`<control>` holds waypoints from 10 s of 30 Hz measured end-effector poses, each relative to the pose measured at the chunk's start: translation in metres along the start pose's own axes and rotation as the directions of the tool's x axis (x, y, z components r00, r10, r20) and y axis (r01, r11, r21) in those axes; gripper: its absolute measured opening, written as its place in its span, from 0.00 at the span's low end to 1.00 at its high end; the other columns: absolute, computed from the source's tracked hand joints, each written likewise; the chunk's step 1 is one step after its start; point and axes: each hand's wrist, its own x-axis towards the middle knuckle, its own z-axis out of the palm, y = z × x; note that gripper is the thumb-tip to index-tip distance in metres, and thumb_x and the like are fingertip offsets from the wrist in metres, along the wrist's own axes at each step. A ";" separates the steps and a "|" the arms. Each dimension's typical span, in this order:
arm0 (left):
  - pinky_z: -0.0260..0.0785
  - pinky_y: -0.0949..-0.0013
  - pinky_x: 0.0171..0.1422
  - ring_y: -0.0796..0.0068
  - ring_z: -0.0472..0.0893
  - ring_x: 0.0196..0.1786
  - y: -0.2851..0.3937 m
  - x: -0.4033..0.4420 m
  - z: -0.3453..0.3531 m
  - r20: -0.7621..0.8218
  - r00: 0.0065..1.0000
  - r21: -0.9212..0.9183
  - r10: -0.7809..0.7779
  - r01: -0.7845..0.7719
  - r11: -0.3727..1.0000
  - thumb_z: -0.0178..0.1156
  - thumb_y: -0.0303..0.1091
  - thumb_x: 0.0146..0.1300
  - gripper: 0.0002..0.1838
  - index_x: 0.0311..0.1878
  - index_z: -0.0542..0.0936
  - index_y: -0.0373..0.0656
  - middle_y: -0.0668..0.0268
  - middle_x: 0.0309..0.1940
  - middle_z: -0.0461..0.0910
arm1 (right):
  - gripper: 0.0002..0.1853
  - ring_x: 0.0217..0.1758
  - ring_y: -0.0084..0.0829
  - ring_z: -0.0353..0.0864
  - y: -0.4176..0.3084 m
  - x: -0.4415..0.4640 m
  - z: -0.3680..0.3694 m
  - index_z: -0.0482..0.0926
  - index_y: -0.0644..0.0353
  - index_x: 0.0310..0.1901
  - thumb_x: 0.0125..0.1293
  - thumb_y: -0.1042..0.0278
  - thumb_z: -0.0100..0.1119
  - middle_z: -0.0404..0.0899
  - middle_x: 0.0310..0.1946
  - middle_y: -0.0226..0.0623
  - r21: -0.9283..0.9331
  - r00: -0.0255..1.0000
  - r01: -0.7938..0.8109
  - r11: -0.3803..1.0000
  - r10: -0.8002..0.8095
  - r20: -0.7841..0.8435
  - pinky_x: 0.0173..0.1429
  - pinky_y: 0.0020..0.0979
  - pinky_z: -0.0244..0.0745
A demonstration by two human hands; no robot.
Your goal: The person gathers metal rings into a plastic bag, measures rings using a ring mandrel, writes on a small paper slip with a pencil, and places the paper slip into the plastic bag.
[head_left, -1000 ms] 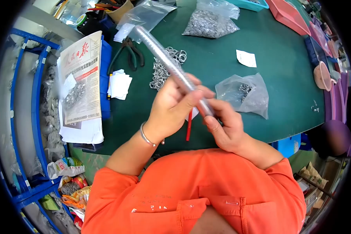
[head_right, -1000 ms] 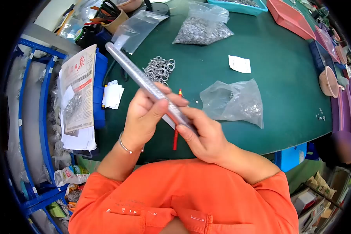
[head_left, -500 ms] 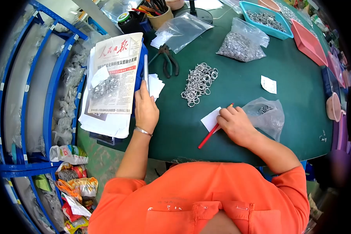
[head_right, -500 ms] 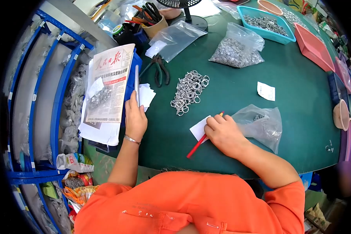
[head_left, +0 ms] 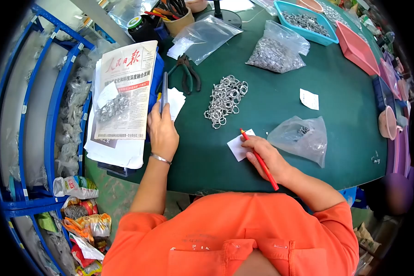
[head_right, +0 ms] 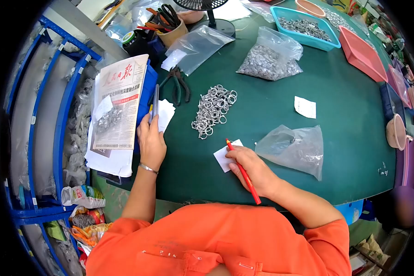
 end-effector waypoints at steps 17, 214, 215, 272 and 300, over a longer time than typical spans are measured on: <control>0.51 0.45 0.67 0.67 0.67 0.68 0.083 -0.073 -0.009 0.284 0.761 -0.437 0.584 -0.439 0.785 0.65 0.38 0.56 0.26 0.59 0.76 0.44 0.66 0.62 0.71 | 0.07 0.25 0.18 0.76 -0.003 0.011 0.016 0.70 0.65 0.35 0.65 0.75 0.60 0.80 0.24 0.34 0.429 0.867 -0.313 0.847 0.439 -0.234 0.30 0.22 0.72; 0.69 0.73 0.33 0.79 0.78 0.29 0.094 0.019 -0.073 0.342 0.930 -0.895 0.134 0.279 0.349 0.63 0.26 0.61 0.04 0.34 0.77 0.38 0.68 0.28 0.80 | 0.16 0.39 0.33 0.77 -0.039 0.048 -0.064 0.76 0.62 0.46 0.55 0.79 0.64 0.77 0.39 0.38 -0.428 0.883 0.048 0.903 -0.238 -0.404 0.39 0.29 0.70; 0.69 0.73 0.33 0.79 0.78 0.29 0.102 0.018 -0.069 0.340 0.930 -0.896 0.142 0.275 0.348 0.63 0.26 0.61 0.04 0.34 0.77 0.38 0.68 0.28 0.80 | 0.18 0.40 0.32 0.77 -0.038 0.044 -0.059 0.75 0.62 0.48 0.55 0.76 0.66 0.76 0.41 0.38 -0.183 0.894 0.052 0.982 -0.128 -0.430 0.40 0.29 0.70; 0.68 0.60 0.53 0.66 0.70 0.23 0.055 0.021 -0.075 0.051 0.676 -0.705 0.735 -0.497 0.506 0.73 0.39 0.47 0.17 0.15 0.75 0.44 0.68 0.16 0.68 | 0.11 0.56 0.41 0.76 0.015 0.098 0.004 0.83 0.58 0.43 0.57 0.70 0.63 0.79 0.52 0.41 -0.259 0.938 0.346 0.902 -0.339 0.074 0.57 0.40 0.71; 0.70 0.58 0.42 0.69 0.71 0.21 0.071 -0.019 -0.016 -0.365 0.815 -0.803 0.451 -0.520 0.290 0.63 0.32 0.52 0.14 0.17 0.71 0.41 0.67 0.15 0.69 | 0.06 0.44 0.38 0.80 0.047 0.031 -0.040 0.79 0.63 0.34 0.55 0.79 0.67 0.80 0.40 0.40 -0.266 0.889 -0.299 0.917 0.166 -0.427 0.46 0.34 0.75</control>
